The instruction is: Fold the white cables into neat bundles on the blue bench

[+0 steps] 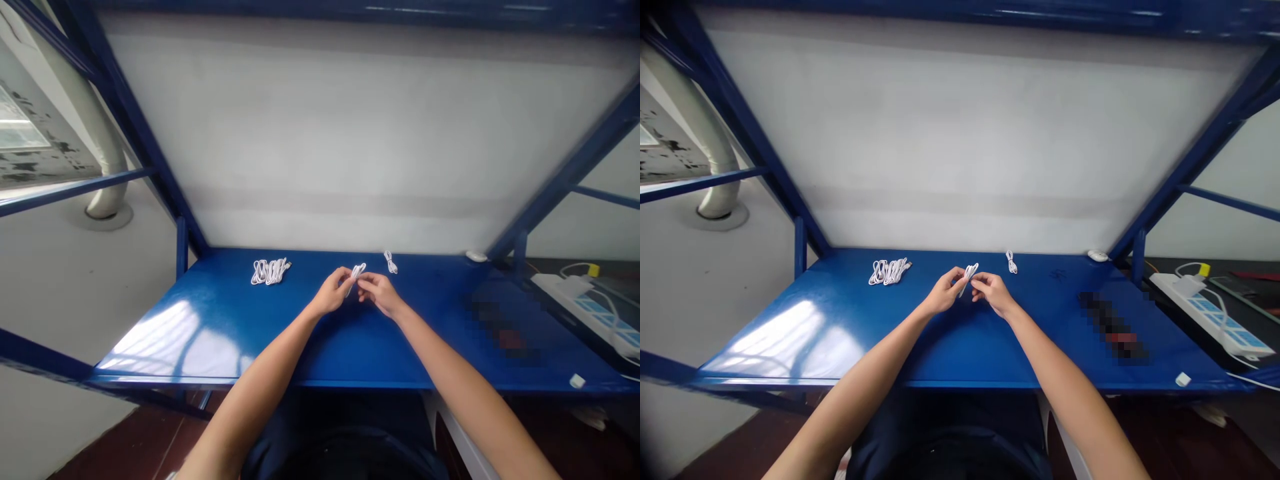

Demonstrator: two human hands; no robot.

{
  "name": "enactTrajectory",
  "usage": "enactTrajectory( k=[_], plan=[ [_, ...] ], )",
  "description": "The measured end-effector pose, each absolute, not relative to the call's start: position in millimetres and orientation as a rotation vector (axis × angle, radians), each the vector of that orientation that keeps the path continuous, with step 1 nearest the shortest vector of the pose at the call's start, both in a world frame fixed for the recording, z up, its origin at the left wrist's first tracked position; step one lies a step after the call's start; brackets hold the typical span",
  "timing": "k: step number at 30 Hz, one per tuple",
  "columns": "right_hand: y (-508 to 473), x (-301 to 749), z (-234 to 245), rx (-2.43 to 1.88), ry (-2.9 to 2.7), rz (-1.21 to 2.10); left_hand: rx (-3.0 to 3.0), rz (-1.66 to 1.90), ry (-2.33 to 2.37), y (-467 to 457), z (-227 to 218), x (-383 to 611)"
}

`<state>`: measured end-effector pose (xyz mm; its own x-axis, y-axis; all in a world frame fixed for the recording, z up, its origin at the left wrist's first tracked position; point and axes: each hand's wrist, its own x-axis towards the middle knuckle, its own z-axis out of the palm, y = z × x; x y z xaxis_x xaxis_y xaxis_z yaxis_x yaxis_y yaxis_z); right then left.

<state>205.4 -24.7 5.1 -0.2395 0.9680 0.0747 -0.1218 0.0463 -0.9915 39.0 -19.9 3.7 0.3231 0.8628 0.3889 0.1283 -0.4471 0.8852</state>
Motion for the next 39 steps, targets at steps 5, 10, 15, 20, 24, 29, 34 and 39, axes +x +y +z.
enactTrajectory(
  k=[5,10,15,20,24,29,34,39],
  plan=[
    [-27.0,206.3,6.0,-1.011,-1.578,1.051,1.84,1.205,0.996,-18.7,1.2,38.2],
    [-30.4,206.8,7.8,-0.956,-1.749,0.815,1.69,1.078,0.996,-16.3,-2.9,41.1],
    [-31.7,208.7,9.9,-0.868,-1.968,0.423,1.417,1.012,0.969,-15.7,-5.5,46.1],
    [-34.5,207.3,10.2,-0.851,-2.086,0.051,1.22,1.006,0.949,-19.2,-1.2,49.6],
    [-36.2,203.9,8.6,-0.897,-2.08,-0.133,1.007,1.034,0.844,-23.8,3.1,52.3],
    [-38.4,197.3,8.5,-0.897,-1.879,-0.02,0.852,1.089,0.686,-30.5,11.8,54.4],
    [-40.2,190.4,9.1,-0.9,-1.678,0.289,0.828,1.102,0.572,-32.9,15.9,54.9],
    [-35.8,189.8,9.1,-0.848,-1.559,0.534,0.852,1.077,0.515,-33.4,16.1,52.9]
  ],
)
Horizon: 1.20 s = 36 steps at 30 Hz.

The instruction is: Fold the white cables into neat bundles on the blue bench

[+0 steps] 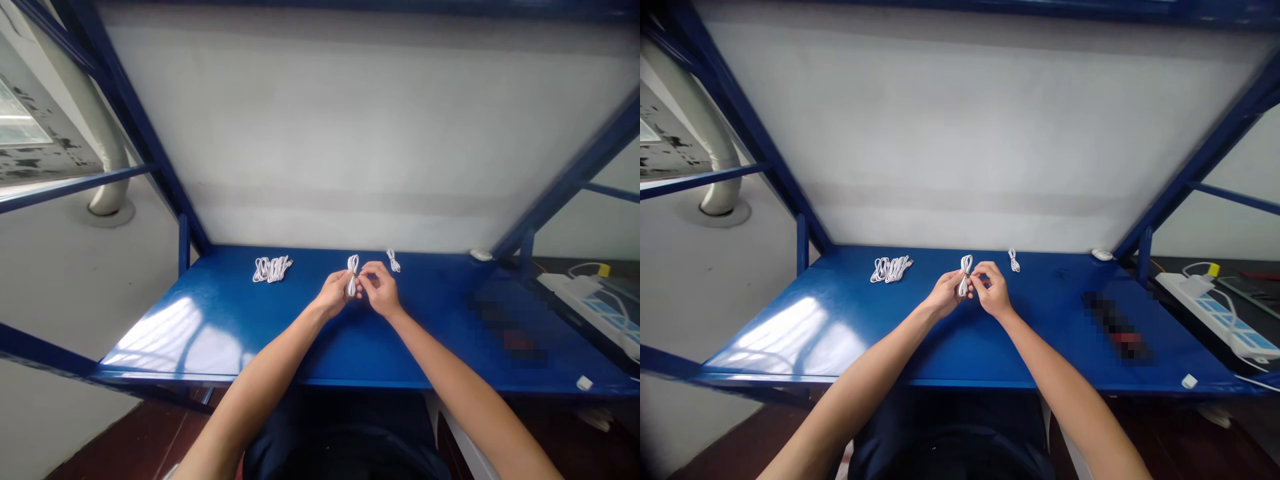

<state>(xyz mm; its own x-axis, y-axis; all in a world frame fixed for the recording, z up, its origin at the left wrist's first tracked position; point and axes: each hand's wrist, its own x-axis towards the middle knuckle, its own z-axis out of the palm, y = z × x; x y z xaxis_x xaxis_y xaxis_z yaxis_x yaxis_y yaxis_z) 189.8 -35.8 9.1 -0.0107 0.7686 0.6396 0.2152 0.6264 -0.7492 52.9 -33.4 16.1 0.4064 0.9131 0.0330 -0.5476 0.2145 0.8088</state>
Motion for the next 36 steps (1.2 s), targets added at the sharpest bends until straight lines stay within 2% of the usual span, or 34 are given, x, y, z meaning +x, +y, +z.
enactTrajectory(
  k=[5,9,15,19,31,36],
  plan=[
    [-31.6,199.4,14.7,-0.783,-1.569,0.804,1.023,0.963,0.444,-33.0,19.9,44.3],
    [-30.2,209.6,17.4,-0.814,-1.632,0.922,1.353,0.94,0.57,-27.5,16.3,38.0],
    [-32.5,212.0,16.9,-0.914,-1.748,0.654,1.747,1.06,0.855,-22.3,3.1,36.4],
    [-34.6,209.9,17.1,-0.924,-1.766,0.502,1.809,0.995,0.87,-22.3,1.0,34.3],
    [-28.0,210.8,12.5,-1.053,-1.63,0.644,1.946,0.92,0.965,-23.1,4.3,27.9],
    [-18.0,226.5,13.5,-1.171,-1.388,0.716,1.984,0.857,0.976,-22.3,1.2,26.1]
  ],
)
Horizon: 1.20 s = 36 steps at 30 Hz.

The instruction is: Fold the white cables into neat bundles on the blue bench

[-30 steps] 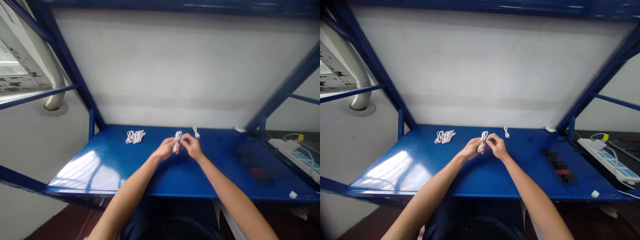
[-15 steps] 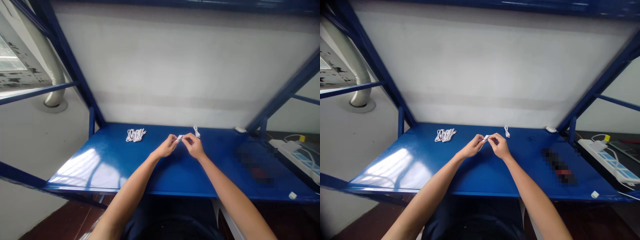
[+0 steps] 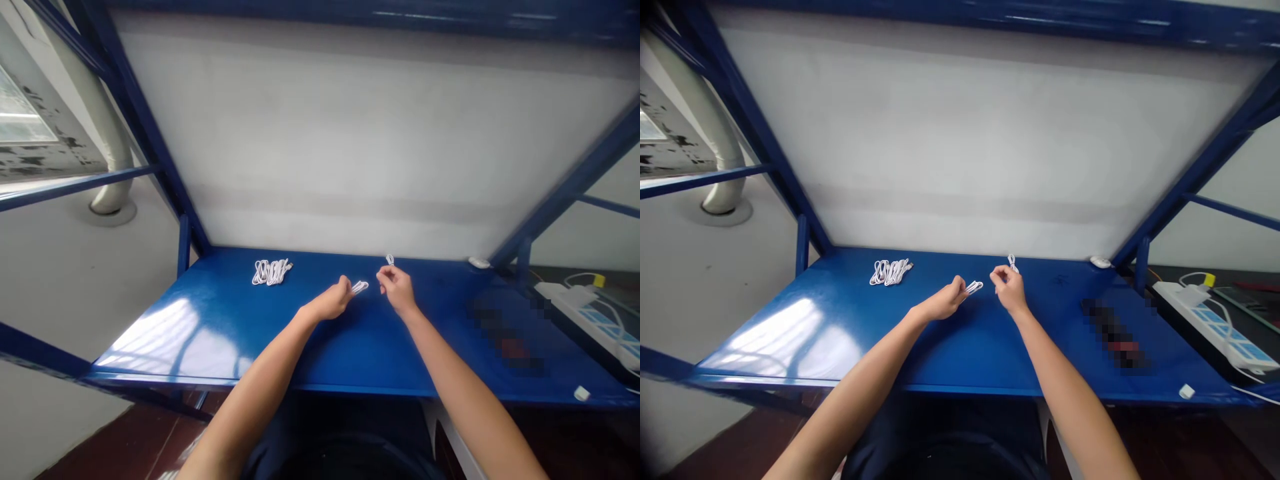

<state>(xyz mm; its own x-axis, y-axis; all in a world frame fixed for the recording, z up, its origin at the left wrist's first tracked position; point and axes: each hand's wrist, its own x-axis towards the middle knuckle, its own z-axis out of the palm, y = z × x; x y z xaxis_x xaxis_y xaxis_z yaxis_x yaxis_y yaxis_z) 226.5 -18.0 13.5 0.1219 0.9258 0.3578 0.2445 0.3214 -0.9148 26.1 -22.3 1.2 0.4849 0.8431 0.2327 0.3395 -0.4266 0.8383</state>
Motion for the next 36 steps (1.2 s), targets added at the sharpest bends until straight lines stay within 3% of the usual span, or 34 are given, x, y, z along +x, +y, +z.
enactTrajectory(
  k=[11,21,24,28,33,36],
  plan=[
    [-14.0,242.3,16.5,-1.15,-1.37,1.374,2.073,0.852,0.998,-27.8,2.8,27.6],
    [-8.2,236.9,5.0,-1.251,-1.313,1.234,2.003,0.86,0.93,-39.2,7.0,37.4],
    [-3.0,248.3,5.9,-1.402,-1.291,1.039,2.025,0.881,0.977,-34.8,2.5,34.6],
    [2.5,284.3,14.9,-1.717,-1.515,0.496,1.961,0.923,1.263,-23.5,-2.1,22.3],
    [2.1,343.9,22.1,-2.081,-1.739,-0.153,2.032,0.533,1.903,-7.6,5.4,4.6],
    [2.1,370.0,17.6,-2.268,-1.851,-0.247,2.083,0.335,2.12,2.6,13.0,-6.2]
  ],
)
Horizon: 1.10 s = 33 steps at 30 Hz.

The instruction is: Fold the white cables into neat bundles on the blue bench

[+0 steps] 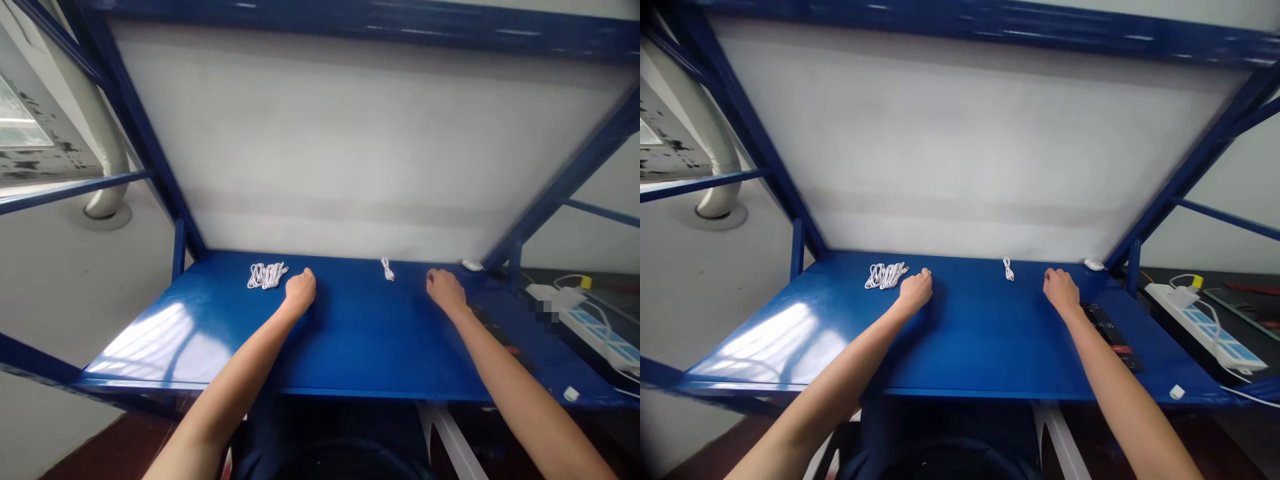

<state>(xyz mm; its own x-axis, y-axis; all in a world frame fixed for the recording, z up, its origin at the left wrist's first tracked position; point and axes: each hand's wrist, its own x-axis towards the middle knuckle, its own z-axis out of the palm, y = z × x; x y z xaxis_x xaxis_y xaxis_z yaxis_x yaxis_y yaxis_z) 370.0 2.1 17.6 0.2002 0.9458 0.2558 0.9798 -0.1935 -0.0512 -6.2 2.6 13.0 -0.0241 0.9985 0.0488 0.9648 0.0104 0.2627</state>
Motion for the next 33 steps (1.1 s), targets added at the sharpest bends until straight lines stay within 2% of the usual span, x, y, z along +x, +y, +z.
enactTrajectory(
  k=[3,9,15,20,23,27,30,33],
  plan=[
    [6.2,378.3,11.7,-2.395,-1.938,-0.14,2.093,0.256,2.216,9.1,17.7,-17.8],
    [27.8,335.1,2.7,-1.997,-1.948,0.058,2.344,0.221,2.323,2.5,11.8,-33.9],
    [47.1,293.2,-12.5,-1.977,-1.715,0.201,2.465,0.302,2.291,11.7,-3.7,-51.3],
    [46.0,285.7,-7.3,-1.793,-1.194,0.723,2.229,0.368,2.455,29.1,-10.6,-64.7],
    [41.3,274.4,-0.5,-1.664,-1.124,0.927,2.274,0.495,2.481,26.4,-6.3,-56.4],
    [28.5,242.4,5.5,-1.376,-1.128,1.222,2.301,0.816,2.165,13.6,9.6,-20.1],
    [16.4,213.9,7.0,-1.045,-1.083,1.605,1.974,0.971,1.584,8.4,18.0,11.9],
    [6.9,194.6,4.4,-0.927,-1.125,1.758,1.606,1.04,1.033,6.6,14.5,31.3]
  ],
)
